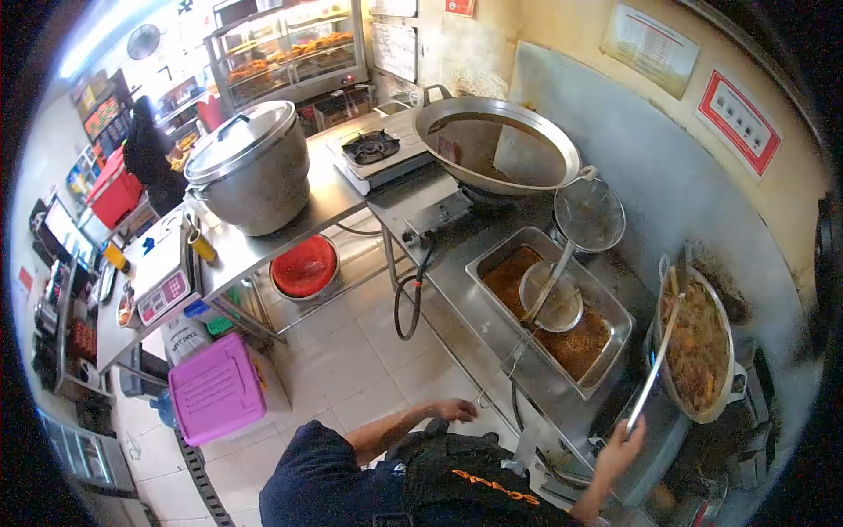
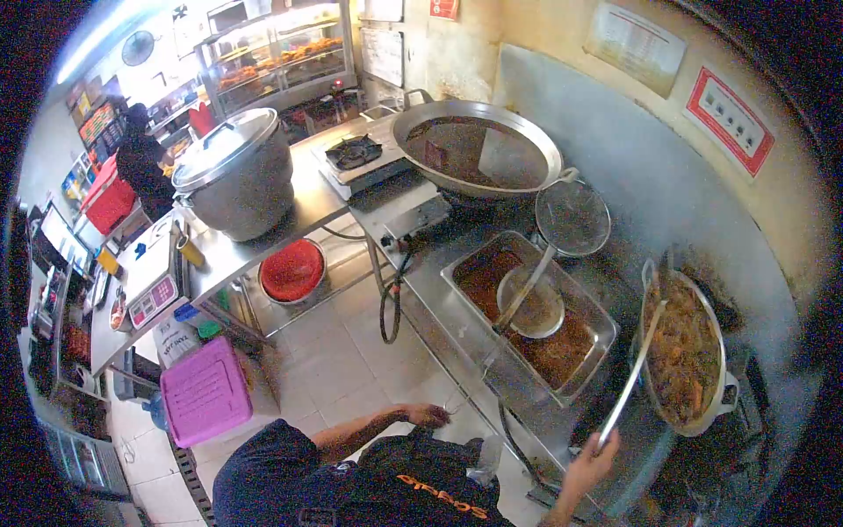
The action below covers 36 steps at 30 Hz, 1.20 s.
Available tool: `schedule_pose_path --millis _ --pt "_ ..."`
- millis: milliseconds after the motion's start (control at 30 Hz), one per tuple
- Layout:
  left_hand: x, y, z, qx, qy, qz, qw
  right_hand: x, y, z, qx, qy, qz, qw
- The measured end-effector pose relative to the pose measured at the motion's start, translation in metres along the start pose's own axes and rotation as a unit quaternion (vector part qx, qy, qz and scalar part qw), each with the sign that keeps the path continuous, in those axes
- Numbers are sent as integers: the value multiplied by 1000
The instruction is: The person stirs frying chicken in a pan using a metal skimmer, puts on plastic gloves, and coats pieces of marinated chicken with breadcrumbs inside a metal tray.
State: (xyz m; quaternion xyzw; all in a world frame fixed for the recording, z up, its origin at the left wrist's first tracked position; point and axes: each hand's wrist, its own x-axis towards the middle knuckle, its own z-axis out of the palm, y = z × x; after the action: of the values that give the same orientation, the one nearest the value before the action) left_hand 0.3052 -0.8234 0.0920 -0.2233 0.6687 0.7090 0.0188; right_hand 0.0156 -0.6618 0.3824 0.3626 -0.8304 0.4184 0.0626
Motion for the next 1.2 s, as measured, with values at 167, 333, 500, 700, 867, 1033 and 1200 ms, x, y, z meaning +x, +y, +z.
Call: schedule_pose_path --millis 167,333,500,700,867,1033,1200 --pt "-53 182 52 -104 -191 66 974 -43 -15 40 41 -125 66 989" --pt "-83 239 89 66 -102 123 985 -56 20 83 -32 -190 69 979" --pt "-99 238 119 72 52 157 984 -44 38 103 -90 -232 110 962" --pt "-127 238 171 -14 216 90 972 -20 108 137 -32 -294 33 955" --pt "-131 225 222 -176 282 71 940 -25 84 105 -37 -327 41 943" --pt "-151 226 249 -239 378 139 884 -48 6 46 101 -364 -134 916" --pt "-175 213 272 -251 502 126 818 -117 -51 1 236 -828 -157 483"
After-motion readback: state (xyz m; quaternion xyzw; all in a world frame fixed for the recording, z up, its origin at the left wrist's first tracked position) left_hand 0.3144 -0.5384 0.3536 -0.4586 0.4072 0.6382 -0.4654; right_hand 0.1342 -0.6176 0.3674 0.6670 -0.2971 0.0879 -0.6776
